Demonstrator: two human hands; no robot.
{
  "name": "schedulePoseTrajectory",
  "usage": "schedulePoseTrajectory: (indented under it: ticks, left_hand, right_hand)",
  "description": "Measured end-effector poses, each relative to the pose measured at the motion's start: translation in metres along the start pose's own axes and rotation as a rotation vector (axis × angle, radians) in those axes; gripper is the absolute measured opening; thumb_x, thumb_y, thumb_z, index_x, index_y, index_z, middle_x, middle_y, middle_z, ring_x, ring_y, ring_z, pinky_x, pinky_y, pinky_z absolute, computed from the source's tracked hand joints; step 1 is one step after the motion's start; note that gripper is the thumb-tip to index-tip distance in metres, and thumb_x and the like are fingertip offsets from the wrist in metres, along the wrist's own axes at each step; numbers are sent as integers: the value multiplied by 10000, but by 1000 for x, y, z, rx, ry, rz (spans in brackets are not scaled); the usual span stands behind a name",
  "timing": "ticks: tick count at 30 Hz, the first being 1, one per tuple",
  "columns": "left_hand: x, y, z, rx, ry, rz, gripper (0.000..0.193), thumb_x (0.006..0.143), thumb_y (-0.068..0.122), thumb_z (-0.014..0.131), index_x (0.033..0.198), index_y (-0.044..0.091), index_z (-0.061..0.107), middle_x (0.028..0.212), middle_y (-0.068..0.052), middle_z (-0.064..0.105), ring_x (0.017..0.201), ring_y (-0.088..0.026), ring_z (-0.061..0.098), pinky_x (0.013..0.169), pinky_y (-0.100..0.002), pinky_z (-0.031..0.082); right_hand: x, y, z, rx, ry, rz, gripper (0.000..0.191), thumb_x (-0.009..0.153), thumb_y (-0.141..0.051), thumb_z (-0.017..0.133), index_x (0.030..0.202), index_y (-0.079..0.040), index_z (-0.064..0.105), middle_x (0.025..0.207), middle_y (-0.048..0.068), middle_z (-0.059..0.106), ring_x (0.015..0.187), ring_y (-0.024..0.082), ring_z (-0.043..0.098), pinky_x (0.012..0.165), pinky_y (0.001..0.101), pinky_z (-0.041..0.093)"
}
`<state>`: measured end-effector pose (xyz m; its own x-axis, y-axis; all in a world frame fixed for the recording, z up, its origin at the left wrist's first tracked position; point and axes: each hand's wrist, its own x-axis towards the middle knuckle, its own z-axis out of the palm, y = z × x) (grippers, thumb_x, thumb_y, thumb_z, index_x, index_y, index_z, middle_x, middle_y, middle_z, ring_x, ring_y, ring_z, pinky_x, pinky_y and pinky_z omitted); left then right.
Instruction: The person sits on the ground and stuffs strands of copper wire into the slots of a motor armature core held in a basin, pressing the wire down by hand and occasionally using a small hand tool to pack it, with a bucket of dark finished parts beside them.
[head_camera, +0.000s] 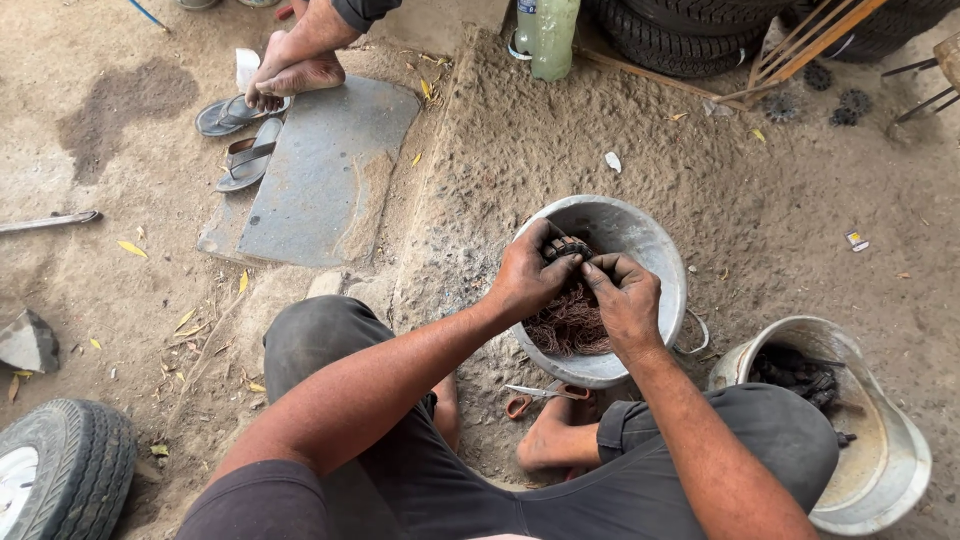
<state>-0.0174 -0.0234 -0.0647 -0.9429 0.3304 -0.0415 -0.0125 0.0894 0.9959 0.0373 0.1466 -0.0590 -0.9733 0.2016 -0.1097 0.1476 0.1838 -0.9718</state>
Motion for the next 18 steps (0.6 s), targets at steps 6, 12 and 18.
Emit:
schedulePoseTrajectory:
  ticks: [6,12,18]
  left_hand:
    - [0,-3,2,-2,-12,8,252,941,168,723,1089,19,582,994,-126,727,947,-187,736,828,-345,634]
    - [2,-6,4,-2,43,-39,268,946,185,719,1100,23,571,997,-129,715,942,-190,730,807,-345,632]
    - [2,-8,5,26,41,54,264,930,186,740,1085,23,601,992,-133,735,939,-212,740,817,-369,622]
  right_hand:
    - [1,-1,-2,147,-43,63,89,996,-98,678,1006,-18,715,882,19,699,791,61,641,713,218,539]
    - [-5,1,6,217,-5,52,100,980,-109,689,1036,-30,715,927,27,706,863,67,652,798,213,554]
    - [0,17,4,324,-22,118,85,1005,-100,669,1017,-21,697,943,52,698,865,100,654,808,240,562]
